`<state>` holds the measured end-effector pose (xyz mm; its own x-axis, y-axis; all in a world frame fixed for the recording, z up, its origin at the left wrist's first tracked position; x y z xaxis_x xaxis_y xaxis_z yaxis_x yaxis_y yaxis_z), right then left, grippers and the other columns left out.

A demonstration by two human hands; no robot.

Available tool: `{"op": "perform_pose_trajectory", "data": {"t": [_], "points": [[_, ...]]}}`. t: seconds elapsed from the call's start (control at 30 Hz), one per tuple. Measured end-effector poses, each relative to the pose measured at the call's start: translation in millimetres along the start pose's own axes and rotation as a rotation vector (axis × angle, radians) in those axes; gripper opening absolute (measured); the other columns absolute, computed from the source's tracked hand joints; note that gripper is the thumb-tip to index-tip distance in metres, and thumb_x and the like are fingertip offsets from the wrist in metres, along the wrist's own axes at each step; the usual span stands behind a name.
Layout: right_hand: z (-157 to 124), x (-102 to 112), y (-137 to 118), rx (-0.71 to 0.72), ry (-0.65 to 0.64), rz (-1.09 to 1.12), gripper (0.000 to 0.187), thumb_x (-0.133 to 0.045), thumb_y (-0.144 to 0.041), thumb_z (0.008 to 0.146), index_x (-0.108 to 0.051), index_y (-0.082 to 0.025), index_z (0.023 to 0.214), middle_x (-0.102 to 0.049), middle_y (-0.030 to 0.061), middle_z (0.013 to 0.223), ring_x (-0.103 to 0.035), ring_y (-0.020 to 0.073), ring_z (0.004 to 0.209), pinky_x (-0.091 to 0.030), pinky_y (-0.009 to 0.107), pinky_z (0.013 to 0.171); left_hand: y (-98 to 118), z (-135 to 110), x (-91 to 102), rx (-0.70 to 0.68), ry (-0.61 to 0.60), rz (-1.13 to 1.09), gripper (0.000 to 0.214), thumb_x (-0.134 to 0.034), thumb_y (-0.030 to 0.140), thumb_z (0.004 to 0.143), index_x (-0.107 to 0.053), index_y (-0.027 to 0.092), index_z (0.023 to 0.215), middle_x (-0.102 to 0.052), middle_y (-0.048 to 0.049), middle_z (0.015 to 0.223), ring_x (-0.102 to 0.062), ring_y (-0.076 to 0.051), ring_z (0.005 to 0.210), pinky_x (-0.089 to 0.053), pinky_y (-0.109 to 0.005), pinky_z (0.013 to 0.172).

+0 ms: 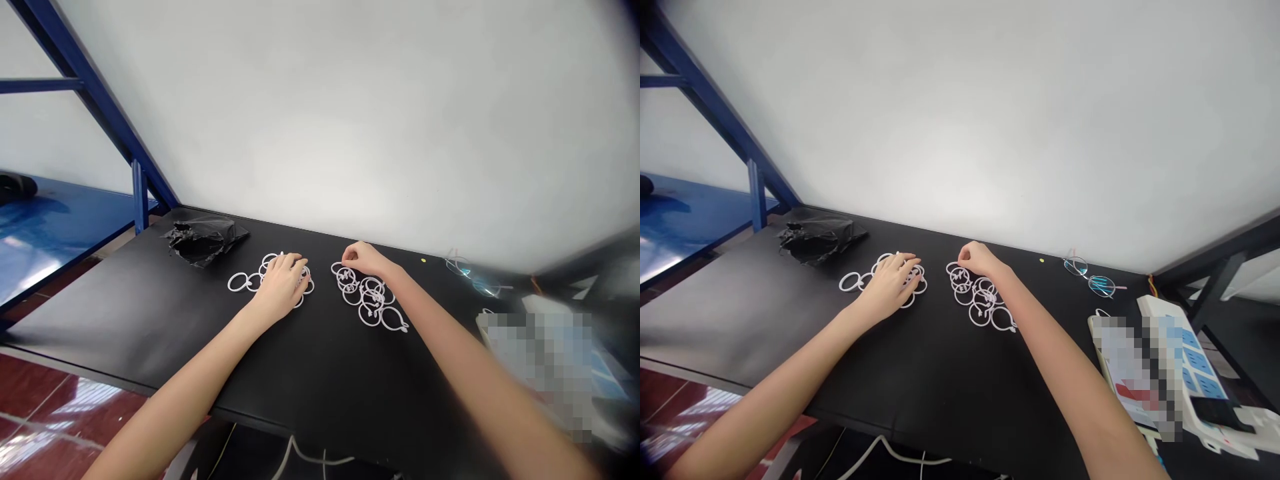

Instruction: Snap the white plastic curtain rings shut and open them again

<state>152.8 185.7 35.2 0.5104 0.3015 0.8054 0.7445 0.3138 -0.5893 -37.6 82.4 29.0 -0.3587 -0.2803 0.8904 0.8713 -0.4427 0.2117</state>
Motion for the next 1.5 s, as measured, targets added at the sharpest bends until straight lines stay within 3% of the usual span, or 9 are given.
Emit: {"op": "perform_pose_trajectory", "data": {"t": [0.27, 0.47, 0.63, 0.8, 1.03, 1.13, 1.27, 1.4, 1.5], "points": [[-50, 23, -18, 0.172, 0.41, -0.086, 0.019, -0.049, -0.026, 0.092, -0.065, -0.019, 0.083, -0.064, 0.0057, 0.077, -0.056, 0.0183, 0.069, -0.047, 0.033, 0.07, 16, 0, 14.2, -0.041, 0.087, -0.127, 0.028, -0.043, 0.024, 0.097, -0.053, 0.018, 0.122, -0.055, -0.0146, 0.128, -0.052, -0.03, 0.118, -0.04, -0.052, 0.101], [-120, 9, -25, 0.265, 0.693, 0.381, 0.01, -0.064, -0.03, 0.088, -0.071, -0.024, 0.092, -0.067, 0.0042, 0.084, -0.062, 0.0161, 0.065, -0.056, 0.031, 0.056, 44, -7, 17.5, -0.093, 0.035, -0.553, 0.039, -0.05, 0.029, 0.096, -0.045, 0.021, 0.133, -0.058, -0.0125, 0.122, -0.058, -0.023, 0.104, -0.047, -0.042, 0.093], [-139, -27, -36, 0.198, 0.424, 0.665, 0.012, -0.064, -0.028, 0.088, -0.074, -0.025, 0.094, -0.066, 0.0026, 0.08, -0.059, 0.0116, 0.052, -0.053, 0.026, 0.043, 67, -14, -5.2, 0.195, -0.339, -1.257, 0.032, -0.056, 0.04, 0.092, -0.065, 0.014, 0.11, -0.064, -0.0032, 0.08, -0.056, -0.012, 0.066, -0.05, -0.026, 0.066], [-156, -27, -44, 0.357, 0.706, 0.366, 0.027, -0.072, -0.023, 0.081, -0.07, -0.03, 0.107, -0.068, 0.0025, 0.081, -0.063, 0.0157, 0.059, -0.059, 0.032, 0.054, 65, -22, -29.4, 0.691, -0.474, -1.741, 0.029, -0.077, 0.04, 0.076, -0.07, 0.012, 0.083, -0.066, -0.0021, 0.075, -0.058, -0.007, 0.063, -0.05, -0.018, 0.061], [-161, -33, -58, 0.525, 0.689, 0.22, 0.029, -0.065, -0.011, 0.085, -0.067, -0.029, 0.108, -0.071, 0.0029, 0.085, -0.068, 0.0161, 0.067, -0.06, 0.029, 0.058, 63, -22, -34.0, 0.801, -0.569, -1.94, 0.033, -0.066, 0.044, 0.085, -0.07, 0.011, 0.083, -0.066, -0.0053, 0.075, -0.062, -0.011, 0.07, -0.051, -0.018, 0.061], [-161, -36, -58, 0.531, 0.692, 0.214, 0.03, -0.062, -0.008, 0.087, -0.066, -0.026, 0.11, -0.071, 0.0043, 0.087, -0.07, 0.0176, 0.073, -0.062, 0.031, 0.064, 61, -21, -30.9, 0.73, -0.497, -1.84, 0.036, -0.057, 0.048, 0.09, -0.066, 0.013, 0.086, -0.062, -0.0049, 0.079, -0.055, -0.009, 0.064, -0.041, -0.017, 0.049], [-163, -43, -62, 0.6, 0.654, 0.184, 0.03, -0.057, -0.004, 0.089, -0.065, -0.021, 0.113, -0.071, 0.0069, 0.091, -0.07, 0.0178, 0.079, -0.062, 0.03, 0.069, 53, -17, -7.8, 0.393, -0.112, -1.292, 0.034, -0.046, 0.044, 0.095, -0.055, 0.019, 0.116, -0.06, -0.008, 0.107, -0.054, -0.011, 0.07, -0.042, -0.021, 0.052], [-166, -52, -69, 0.645, 0.58, 0.26, 0.032, -0.056, -0.002, 0.089, -0.064, -0.02, 0.114, -0.069, 0.0069, 0.092, -0.068, 0.0167, 0.08, -0.061, 0.028, 0.07, 69, -22, 9.8, -0.202, -0.008, -0.734, 0.031, -0.034, 0.028, 0.099, -0.058, 0.015, 0.083, -0.056, -0.0033, 0.074, -0.048, -0.011, 0.062, -0.04, -0.024, 0.056], [-170, -54, -76, 0.658, 0.579, 0.313, 0.031, -0.056, -0.001, 0.088, -0.065, -0.02, 0.111, -0.068, 0.0059, 0.088, -0.067, 0.0155, 0.076, -0.061, 0.026, 0.066, 72, -27, 11.4, -0.353, 0.062, -0.614, 0.042, -0.024, 0.022, 0.1, -0.049, 0.016, 0.067, -0.048, -0.0002, 0.059, -0.04, -0.01, 0.049, -0.034, -0.023, 0.048]]}}
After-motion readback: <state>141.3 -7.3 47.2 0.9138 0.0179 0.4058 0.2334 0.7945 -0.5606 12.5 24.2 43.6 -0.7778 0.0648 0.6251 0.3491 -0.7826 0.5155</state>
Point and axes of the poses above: each hand's wrist, its own z-axis towards the middle knuckle, its own x-axis out of the back of the hand, y = z × x, the point moved 5 cm from there along z, towards the middle knuckle
